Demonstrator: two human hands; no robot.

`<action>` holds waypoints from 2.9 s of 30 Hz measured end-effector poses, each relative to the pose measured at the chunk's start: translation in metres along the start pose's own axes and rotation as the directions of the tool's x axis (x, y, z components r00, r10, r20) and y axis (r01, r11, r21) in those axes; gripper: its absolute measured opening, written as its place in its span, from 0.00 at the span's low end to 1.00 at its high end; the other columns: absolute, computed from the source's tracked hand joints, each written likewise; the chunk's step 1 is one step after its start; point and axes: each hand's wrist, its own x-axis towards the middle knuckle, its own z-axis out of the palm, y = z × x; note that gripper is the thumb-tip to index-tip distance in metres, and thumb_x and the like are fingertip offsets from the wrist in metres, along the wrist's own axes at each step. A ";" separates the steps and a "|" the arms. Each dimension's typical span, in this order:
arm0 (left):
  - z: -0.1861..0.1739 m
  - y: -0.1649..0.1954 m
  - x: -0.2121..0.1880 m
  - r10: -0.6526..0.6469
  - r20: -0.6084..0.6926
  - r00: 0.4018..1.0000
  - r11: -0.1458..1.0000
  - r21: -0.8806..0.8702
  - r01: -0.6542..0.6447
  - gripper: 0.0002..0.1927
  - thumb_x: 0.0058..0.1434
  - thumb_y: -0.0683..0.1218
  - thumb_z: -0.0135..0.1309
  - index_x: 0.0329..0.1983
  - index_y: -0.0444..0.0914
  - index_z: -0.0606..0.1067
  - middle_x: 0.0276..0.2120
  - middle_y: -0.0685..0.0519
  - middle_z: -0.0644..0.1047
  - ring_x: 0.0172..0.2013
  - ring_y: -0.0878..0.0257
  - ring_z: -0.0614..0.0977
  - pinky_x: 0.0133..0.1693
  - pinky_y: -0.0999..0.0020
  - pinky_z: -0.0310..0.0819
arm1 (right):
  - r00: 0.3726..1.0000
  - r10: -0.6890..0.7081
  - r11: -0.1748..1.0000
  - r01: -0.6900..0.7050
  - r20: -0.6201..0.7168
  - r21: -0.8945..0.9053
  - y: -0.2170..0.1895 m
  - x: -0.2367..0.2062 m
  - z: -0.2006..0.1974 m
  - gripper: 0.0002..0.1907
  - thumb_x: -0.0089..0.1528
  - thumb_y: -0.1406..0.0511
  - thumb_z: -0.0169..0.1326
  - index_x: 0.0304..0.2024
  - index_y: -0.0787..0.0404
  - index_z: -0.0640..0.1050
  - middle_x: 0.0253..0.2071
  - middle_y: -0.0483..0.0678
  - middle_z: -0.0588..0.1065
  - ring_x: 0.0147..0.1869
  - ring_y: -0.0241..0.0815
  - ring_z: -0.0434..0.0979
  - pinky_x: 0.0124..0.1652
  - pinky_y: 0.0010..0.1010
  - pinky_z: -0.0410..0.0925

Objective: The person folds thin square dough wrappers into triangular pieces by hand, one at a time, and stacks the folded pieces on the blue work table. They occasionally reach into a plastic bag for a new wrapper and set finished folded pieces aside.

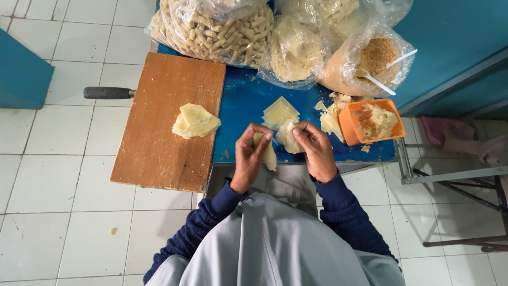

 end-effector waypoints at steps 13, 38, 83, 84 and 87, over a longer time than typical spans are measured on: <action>0.004 0.014 0.002 0.028 0.055 0.998 0.979 0.200 -0.039 0.10 0.70 0.40 0.58 0.53 0.34 0.76 0.38 0.56 0.77 0.38 0.74 0.75 0.38 0.77 0.71 | 0.994 0.040 0.982 -0.020 0.103 -0.189 -0.021 -0.006 -0.005 0.10 0.69 0.62 0.55 0.44 0.64 0.79 0.34 0.38 0.72 0.37 0.25 0.66 0.36 0.18 0.60; 0.021 -0.003 0.000 -0.035 0.250 0.968 0.861 0.498 -0.097 0.05 0.66 0.41 0.57 0.44 0.37 0.77 0.30 0.48 0.81 0.26 0.62 0.80 0.29 0.66 0.73 | 0.992 0.040 0.981 -0.016 -0.119 0.195 -0.029 0.034 -0.038 0.04 0.68 0.68 0.55 0.45 0.61 0.77 0.40 0.40 0.77 0.41 0.28 0.76 0.39 0.21 0.69; -0.021 0.024 -0.008 0.060 -0.175 0.983 0.916 0.401 0.015 0.18 0.63 0.35 0.60 0.54 0.34 0.69 0.26 0.57 0.70 0.25 0.75 0.64 0.27 0.78 0.59 | 0.783 -0.549 0.200 0.462 0.292 -0.864 -0.003 0.014 0.013 0.03 0.65 0.69 0.59 0.42 0.59 0.81 0.42 0.47 0.80 0.46 0.50 0.77 0.45 0.39 0.67; -0.022 0.022 -0.008 0.051 -0.172 0.984 0.931 0.366 0.016 0.18 0.64 0.35 0.59 0.54 0.34 0.68 0.27 0.58 0.70 0.25 0.75 0.65 0.28 0.79 0.59 | 0.796 -0.542 0.231 0.450 0.270 -0.863 -0.002 0.014 0.013 0.03 0.66 0.69 0.59 0.42 0.59 0.81 0.42 0.47 0.79 0.46 0.50 0.77 0.46 0.39 0.67; -0.023 0.015 -0.007 -0.013 -0.179 0.984 0.982 0.183 0.046 0.16 0.67 0.36 0.56 0.56 0.34 0.67 0.30 0.59 0.71 0.29 0.75 0.67 0.32 0.79 0.63 | 0.826 -0.517 0.284 0.415 0.226 -0.865 -0.002 0.018 0.013 0.02 0.66 0.68 0.59 0.41 0.58 0.81 0.41 0.46 0.80 0.44 0.49 0.77 0.45 0.38 0.67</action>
